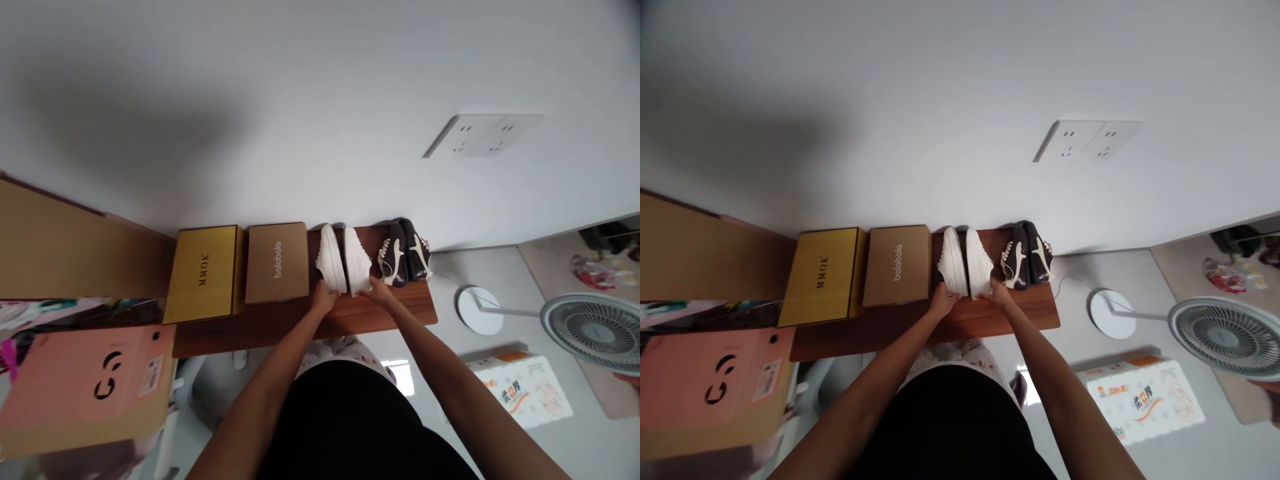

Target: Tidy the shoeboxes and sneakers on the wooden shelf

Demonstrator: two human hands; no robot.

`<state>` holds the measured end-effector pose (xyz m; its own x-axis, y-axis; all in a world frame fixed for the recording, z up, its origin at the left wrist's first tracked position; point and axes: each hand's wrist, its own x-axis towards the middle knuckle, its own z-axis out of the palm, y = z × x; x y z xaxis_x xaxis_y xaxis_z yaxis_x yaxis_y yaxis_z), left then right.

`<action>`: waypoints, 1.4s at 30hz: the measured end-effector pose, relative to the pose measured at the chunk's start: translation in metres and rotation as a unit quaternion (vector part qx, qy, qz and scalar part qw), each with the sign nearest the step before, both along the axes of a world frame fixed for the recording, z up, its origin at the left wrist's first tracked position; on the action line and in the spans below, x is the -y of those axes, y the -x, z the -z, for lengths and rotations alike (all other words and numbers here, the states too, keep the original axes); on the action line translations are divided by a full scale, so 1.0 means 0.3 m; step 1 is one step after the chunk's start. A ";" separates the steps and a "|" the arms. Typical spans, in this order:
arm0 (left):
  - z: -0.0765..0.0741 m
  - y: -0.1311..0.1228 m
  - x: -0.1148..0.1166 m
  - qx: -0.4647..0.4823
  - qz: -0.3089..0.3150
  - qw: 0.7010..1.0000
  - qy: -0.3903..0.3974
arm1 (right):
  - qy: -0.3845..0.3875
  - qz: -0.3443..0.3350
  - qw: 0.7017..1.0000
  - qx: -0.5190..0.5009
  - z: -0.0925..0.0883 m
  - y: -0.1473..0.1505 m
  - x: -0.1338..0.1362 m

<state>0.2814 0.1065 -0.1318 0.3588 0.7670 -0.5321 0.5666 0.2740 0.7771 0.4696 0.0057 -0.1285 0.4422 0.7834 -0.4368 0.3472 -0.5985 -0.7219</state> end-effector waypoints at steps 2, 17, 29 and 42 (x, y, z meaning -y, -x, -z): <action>-0.021 0.010 -0.022 -0.068 0.075 0.993 -0.061 | -0.012 -0.057 0.998 0.017 -0.030 -0.019 -0.006; -0.176 -0.092 -0.002 -0.261 0.375 0.857 -0.239 | 0.160 -0.346 0.882 0.276 -0.184 0.020 -0.115; -0.163 -0.121 -0.035 -0.273 0.377 0.850 -0.247 | 0.162 -0.341 0.886 0.268 -0.141 0.060 -0.178; -0.150 -0.115 0.016 -0.275 0.316 0.846 -0.330 | -0.004 -0.239 0.919 0.313 -0.108 0.082 -0.094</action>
<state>0.3158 0.1016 -0.0869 0.6465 0.7088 -0.2822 0.7627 -0.6103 0.2141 0.4450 0.0339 -0.0960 0.2096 0.9554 -0.2081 0.9178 -0.2656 -0.2951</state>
